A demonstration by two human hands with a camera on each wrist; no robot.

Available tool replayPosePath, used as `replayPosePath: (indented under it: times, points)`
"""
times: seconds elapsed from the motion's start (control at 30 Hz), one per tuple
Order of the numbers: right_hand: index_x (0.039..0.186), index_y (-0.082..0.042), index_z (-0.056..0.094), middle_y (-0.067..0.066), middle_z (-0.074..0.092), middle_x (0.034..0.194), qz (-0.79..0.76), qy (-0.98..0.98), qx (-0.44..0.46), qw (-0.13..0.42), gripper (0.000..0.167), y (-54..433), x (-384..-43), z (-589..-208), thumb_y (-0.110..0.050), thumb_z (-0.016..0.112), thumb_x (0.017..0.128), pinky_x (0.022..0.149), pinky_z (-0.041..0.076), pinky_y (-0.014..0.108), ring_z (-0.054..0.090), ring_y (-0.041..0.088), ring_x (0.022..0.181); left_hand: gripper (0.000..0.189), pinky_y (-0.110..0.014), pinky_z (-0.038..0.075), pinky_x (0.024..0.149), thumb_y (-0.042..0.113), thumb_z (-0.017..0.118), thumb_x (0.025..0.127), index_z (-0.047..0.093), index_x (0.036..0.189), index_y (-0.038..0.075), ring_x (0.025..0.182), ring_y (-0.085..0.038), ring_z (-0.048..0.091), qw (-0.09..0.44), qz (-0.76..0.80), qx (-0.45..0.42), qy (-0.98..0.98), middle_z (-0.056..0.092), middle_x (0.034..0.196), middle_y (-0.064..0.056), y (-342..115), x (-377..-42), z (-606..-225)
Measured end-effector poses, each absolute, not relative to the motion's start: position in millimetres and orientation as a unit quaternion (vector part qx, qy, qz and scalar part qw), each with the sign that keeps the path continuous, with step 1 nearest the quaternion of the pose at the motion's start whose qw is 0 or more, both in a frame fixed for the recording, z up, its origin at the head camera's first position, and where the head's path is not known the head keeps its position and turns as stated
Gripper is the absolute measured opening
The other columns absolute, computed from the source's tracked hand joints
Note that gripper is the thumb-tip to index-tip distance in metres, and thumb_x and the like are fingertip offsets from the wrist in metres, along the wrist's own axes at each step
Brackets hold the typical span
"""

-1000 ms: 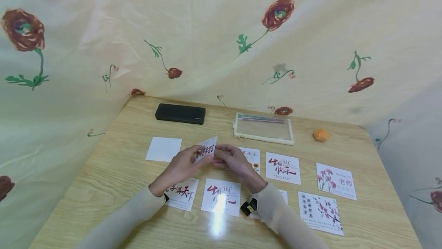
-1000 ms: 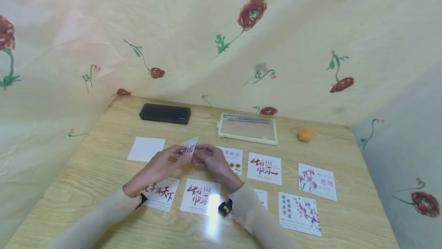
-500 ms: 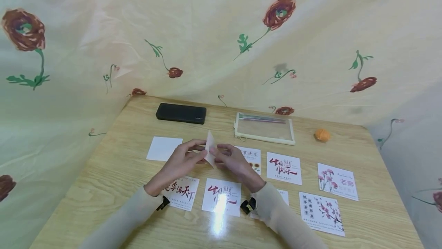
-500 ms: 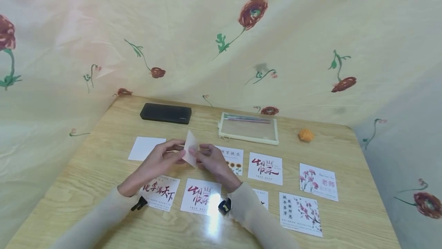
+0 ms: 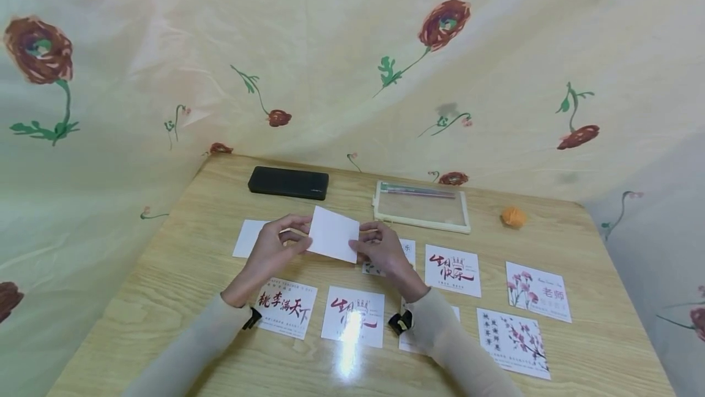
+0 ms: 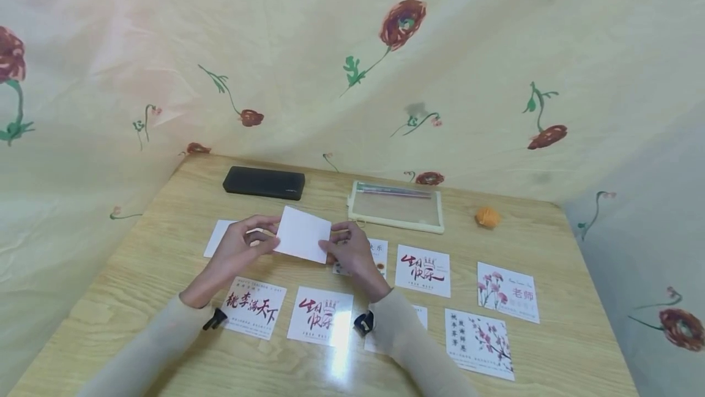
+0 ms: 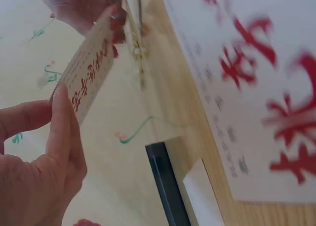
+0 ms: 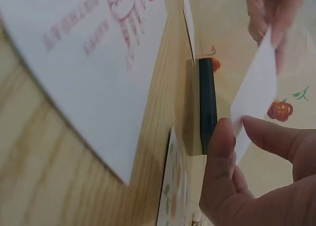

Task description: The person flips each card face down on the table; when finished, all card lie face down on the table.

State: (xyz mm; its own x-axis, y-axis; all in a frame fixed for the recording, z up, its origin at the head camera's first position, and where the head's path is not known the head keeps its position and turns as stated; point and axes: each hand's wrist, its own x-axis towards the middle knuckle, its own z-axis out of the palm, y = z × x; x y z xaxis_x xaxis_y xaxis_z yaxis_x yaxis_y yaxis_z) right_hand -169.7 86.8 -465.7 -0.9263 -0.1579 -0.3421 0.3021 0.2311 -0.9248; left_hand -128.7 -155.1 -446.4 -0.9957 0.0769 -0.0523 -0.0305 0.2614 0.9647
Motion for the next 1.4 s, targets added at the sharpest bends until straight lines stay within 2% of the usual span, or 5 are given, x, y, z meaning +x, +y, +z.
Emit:
replayPosePath:
  times: [0.2, 0.5, 0.87, 1.1, 1.4]
  points:
    - [0.128, -0.002, 0.060, 0.015, 0.068, 0.107, -0.610, 0.769, 0.039, 0.188, 0.037, 90.7, -173.8, -465.8, -0.002, 0.075, 0.094, 0.072, 0.063, 0.029, 0.069, 0.014, 0.075, 0.045, -0.023, 0.056, 0.073, 0.005, 0.077, 0.090, 0.069, 0.134, 0.007, 0.101, -0.025, 0.073, 0.054, 0.549, -0.006, 0.834, 0.068, 0.111, -0.015, -161.6, -134.3, -453.3]
    - [0.126, -0.002, 0.063, 0.018, 0.071, 0.109, -0.569, 0.799, 0.030, 0.192, 0.036, 91.3, -181.7, -467.7, -0.001, 0.076, 0.093, 0.072, 0.064, 0.028, 0.072, 0.015, 0.074, 0.053, -0.029, 0.057, 0.080, 0.012, 0.081, 0.089, 0.065, 0.139, 0.004, 0.104, -0.024, 0.071, 0.115, 0.499, -0.033, 0.858, 0.070, 0.114, -0.012, -163.2, -141.9, -459.1]
    - [0.125, 0.000, 0.068, 0.018, 0.075, 0.110, -0.555, 0.800, 0.033, 0.226, 0.031, 89.9, -182.2, -468.0, -0.005, 0.075, 0.095, 0.075, 0.064, 0.028, 0.076, 0.016, 0.080, 0.049, -0.028, 0.058, 0.080, 0.017, 0.077, 0.093, 0.065, 0.136, -0.002, 0.094, -0.018, 0.068, 0.166, 0.478, -0.046, 0.861, 0.069, 0.116, -0.013, -164.3, -145.1, -466.6]
    - [0.129, 0.002, 0.067, 0.019, 0.074, 0.111, -0.539, 0.808, 0.017, 0.238, 0.032, 89.1, -184.1, -462.3, -0.015, 0.067, 0.102, 0.078, 0.065, 0.029, 0.077, 0.018, 0.088, 0.049, -0.031, 0.060, 0.082, 0.020, 0.075, 0.095, 0.064, 0.137, -0.003, 0.093, -0.018, 0.069, 0.173, 0.478, -0.045, 0.860, 0.069, 0.119, -0.014, -165.8, -144.1, -463.6]
    - [0.131, 0.001, 0.068, 0.020, 0.074, 0.110, -0.534, 0.806, 0.025, 0.254, 0.032, 88.9, -185.9, -462.5, -0.018, 0.063, 0.105, 0.078, 0.065, 0.030, 0.077, 0.021, 0.088, 0.049, -0.029, 0.056, 0.083, 0.022, 0.074, 0.096, 0.065, 0.137, -0.002, 0.098, -0.019, 0.064, 0.175, 0.462, -0.045, 0.868, 0.067, 0.122, -0.014, -165.5, -143.8, -462.7]
